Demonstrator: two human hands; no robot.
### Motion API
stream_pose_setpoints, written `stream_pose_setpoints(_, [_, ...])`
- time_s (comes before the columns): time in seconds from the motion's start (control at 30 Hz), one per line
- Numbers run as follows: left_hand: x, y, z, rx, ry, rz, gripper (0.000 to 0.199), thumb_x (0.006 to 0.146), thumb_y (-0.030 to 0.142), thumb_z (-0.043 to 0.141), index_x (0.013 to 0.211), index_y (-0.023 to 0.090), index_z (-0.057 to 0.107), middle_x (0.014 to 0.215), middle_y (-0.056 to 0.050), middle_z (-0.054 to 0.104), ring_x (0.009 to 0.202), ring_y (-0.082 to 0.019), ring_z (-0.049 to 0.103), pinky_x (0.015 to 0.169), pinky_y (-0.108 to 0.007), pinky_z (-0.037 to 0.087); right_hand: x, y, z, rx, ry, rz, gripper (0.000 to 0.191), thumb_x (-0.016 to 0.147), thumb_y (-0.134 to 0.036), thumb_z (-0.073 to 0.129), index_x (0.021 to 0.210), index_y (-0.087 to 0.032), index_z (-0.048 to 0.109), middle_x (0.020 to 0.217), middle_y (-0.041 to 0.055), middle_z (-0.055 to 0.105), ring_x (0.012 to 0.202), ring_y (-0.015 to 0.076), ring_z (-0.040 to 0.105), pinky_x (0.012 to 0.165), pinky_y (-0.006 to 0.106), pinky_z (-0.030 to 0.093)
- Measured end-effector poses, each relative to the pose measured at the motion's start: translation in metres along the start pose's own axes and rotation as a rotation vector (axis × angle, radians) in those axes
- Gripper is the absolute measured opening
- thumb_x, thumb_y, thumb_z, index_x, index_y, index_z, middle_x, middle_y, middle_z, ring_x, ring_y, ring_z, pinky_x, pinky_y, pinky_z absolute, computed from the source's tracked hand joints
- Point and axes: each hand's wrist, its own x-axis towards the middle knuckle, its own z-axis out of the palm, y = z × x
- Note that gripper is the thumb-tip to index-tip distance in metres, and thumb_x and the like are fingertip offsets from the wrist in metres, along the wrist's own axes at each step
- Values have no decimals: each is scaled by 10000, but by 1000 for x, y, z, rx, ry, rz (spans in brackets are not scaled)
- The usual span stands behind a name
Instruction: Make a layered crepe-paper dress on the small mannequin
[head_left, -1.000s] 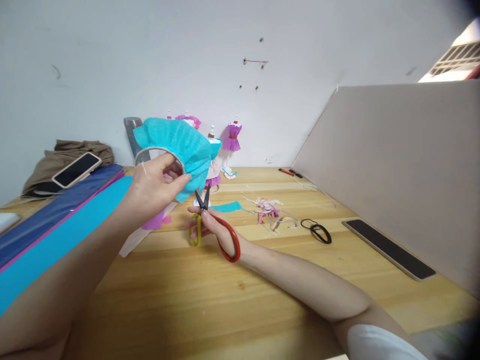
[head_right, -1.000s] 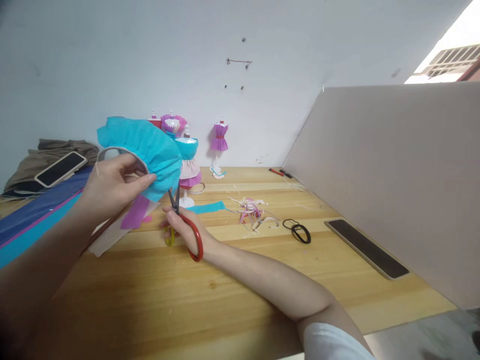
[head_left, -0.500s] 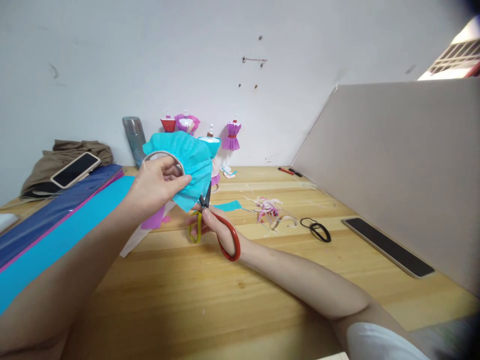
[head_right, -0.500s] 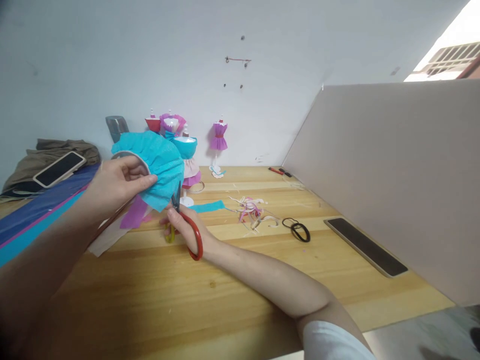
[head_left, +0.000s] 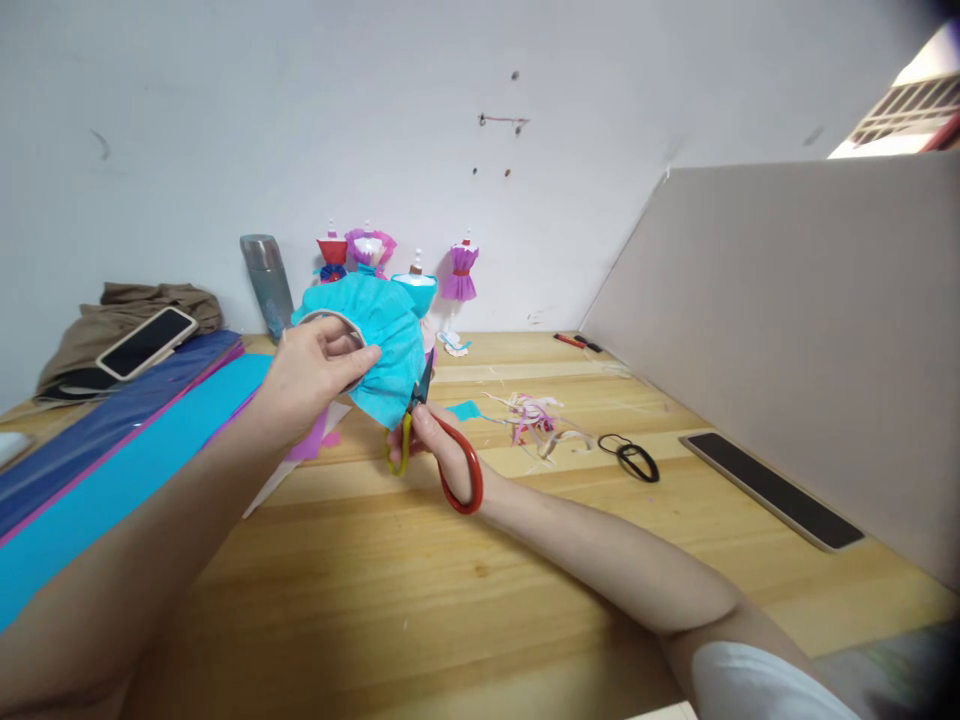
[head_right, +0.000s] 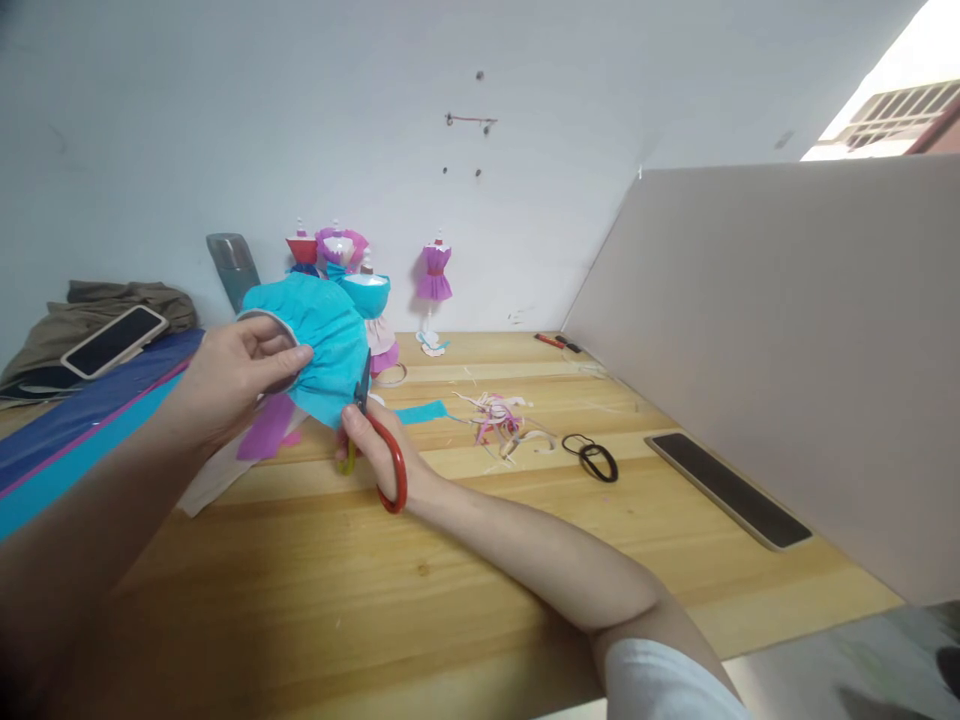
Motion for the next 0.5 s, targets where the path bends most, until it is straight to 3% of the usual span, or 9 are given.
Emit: stream_pose_setpoints(0.5, [-1,2,1,66,8,34,295,613,338,827,664,185,580,614,28,524,594,-140,529,545,-253,441,0,0,-1,-16,6,-40,672,889,-835,391,686,-212,542,628,25,580,633,169,551,622,310,417])
